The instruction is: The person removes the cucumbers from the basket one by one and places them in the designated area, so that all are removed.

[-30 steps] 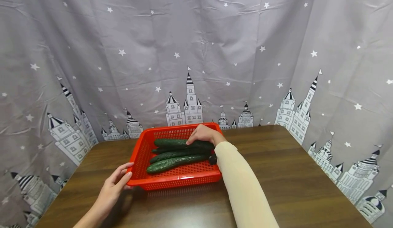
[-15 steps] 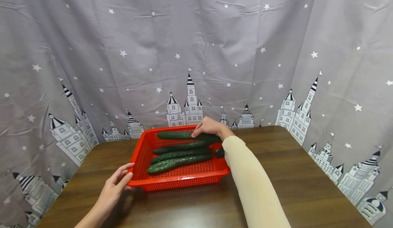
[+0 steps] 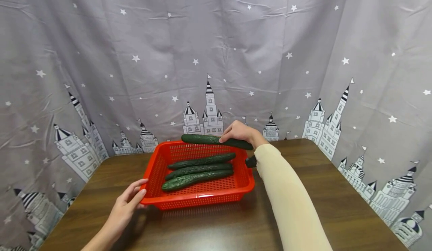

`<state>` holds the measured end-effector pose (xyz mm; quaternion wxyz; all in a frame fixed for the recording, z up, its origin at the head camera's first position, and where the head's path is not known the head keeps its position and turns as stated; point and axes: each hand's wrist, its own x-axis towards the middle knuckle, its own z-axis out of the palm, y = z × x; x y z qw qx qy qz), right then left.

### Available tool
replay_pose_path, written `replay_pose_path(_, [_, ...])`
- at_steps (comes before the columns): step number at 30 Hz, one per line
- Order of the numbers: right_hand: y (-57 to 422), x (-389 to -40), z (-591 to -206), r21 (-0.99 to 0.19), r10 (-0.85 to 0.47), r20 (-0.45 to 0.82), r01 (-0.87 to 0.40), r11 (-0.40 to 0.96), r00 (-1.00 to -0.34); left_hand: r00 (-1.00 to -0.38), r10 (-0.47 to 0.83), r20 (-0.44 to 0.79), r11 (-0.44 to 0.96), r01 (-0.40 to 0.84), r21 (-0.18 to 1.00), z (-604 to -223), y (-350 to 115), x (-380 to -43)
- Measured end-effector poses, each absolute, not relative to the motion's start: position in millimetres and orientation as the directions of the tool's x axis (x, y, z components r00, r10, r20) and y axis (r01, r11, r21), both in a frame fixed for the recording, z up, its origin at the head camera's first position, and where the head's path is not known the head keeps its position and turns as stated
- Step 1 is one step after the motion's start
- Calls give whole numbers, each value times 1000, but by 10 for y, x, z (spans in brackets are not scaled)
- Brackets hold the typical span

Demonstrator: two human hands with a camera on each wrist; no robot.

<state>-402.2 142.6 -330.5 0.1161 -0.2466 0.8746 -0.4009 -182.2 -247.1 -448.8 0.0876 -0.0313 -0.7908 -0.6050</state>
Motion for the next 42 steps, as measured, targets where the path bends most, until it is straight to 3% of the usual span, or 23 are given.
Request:
replay_pose_path(26, [2240,-3962,-3133,-729,-388,45,-296,617,-920,-985,-58,163,280,141,950,-4472,-2467,-1825])
replay_pose_path(42, [2808,-3837,-3216,-763,-259,18,-181,621,-966,-986,-48,161,270,142,952,-4490,-2483,-1834])
